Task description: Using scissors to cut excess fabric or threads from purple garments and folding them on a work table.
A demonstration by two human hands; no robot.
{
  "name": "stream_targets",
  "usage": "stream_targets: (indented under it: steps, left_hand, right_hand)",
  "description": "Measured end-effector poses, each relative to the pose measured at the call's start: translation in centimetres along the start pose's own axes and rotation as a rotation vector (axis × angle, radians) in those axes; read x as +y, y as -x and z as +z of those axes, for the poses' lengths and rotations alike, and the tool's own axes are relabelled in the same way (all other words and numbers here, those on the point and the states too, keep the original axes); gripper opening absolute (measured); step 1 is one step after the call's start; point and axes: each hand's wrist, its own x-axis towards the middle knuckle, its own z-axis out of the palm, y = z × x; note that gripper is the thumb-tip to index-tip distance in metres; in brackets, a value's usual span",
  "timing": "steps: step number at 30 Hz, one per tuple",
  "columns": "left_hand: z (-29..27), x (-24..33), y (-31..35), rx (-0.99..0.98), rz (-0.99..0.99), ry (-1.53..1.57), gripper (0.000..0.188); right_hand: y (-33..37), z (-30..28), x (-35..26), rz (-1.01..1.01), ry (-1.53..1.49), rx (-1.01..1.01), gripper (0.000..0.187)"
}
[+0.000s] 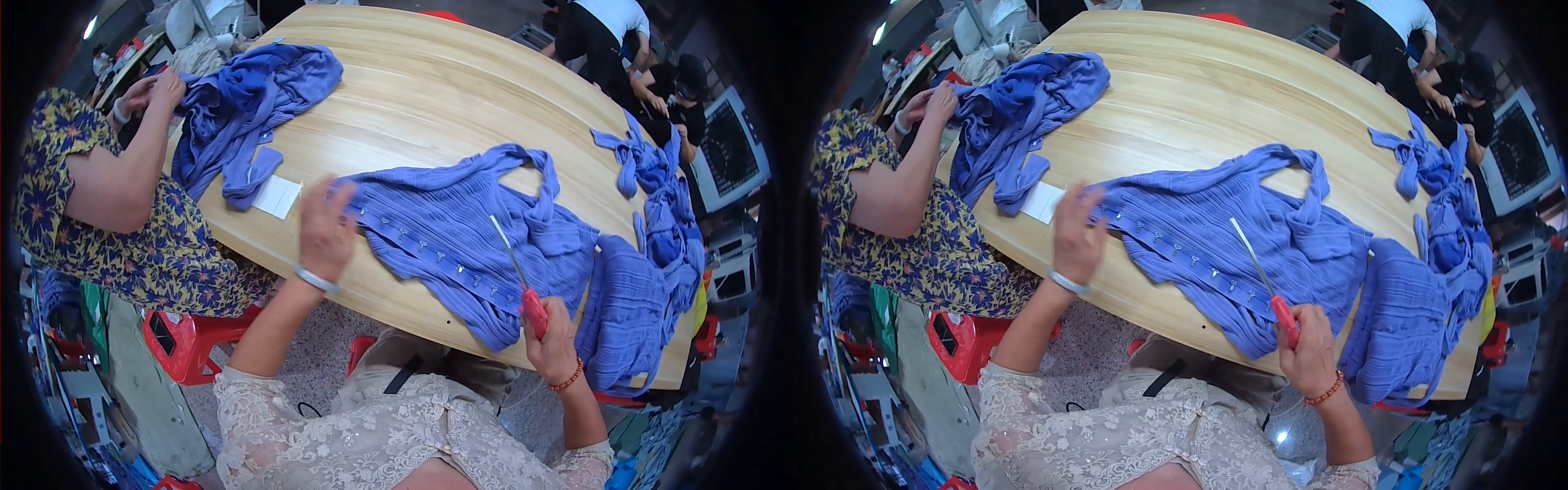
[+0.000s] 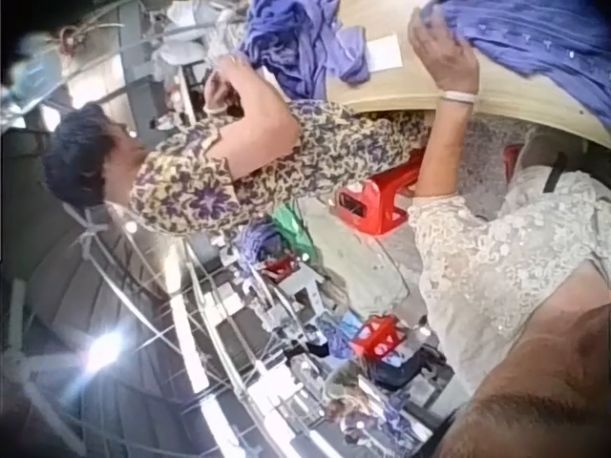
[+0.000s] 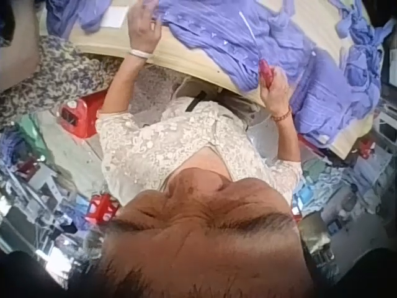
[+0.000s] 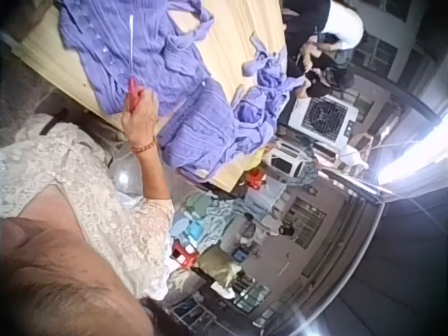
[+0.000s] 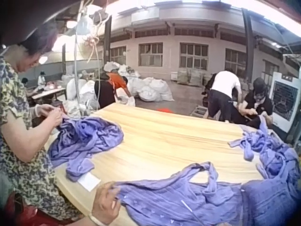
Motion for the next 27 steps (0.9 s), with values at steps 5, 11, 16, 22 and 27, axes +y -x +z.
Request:
stream_targets:
  steps: [5, 11, 16, 22, 27]
  left_hand:
    - [3.1, -1.1, 2.0, -0.417, -0.073, -0.129, 0.067]
    - [3.2, -3.5, 0.5, -0.553, -0.051, -0.131, 0.074]
    - [2.5, -4.7, -0.4, -0.621, -0.063, -0.114, 0.077]
    - [4.7, -6.3, 0.0, -0.654, 0.029, -0.153, 0.081]
    - [3.8, -7.1, -1.6, -0.701, -0.002, -0.257, 0.08]
  right_hand:
    - [-2.6, 1.2, -1.4, -0.077, -0.255, -0.197, 0.033]
    - [-6.8, 1.9, -2.8, -0.154, 0.007, -0.43, 0.034]
    - [-11.3, 4.8, -6.6, -0.209, 0.079, -0.456, 0.035]
    - [-13.0, 5.8, -7.1, -0.163, 0.16, -0.528, 0.033]
    - [-10.2, 4.5, -5.5, -0.118, 0.042, -0.533, 0.037]
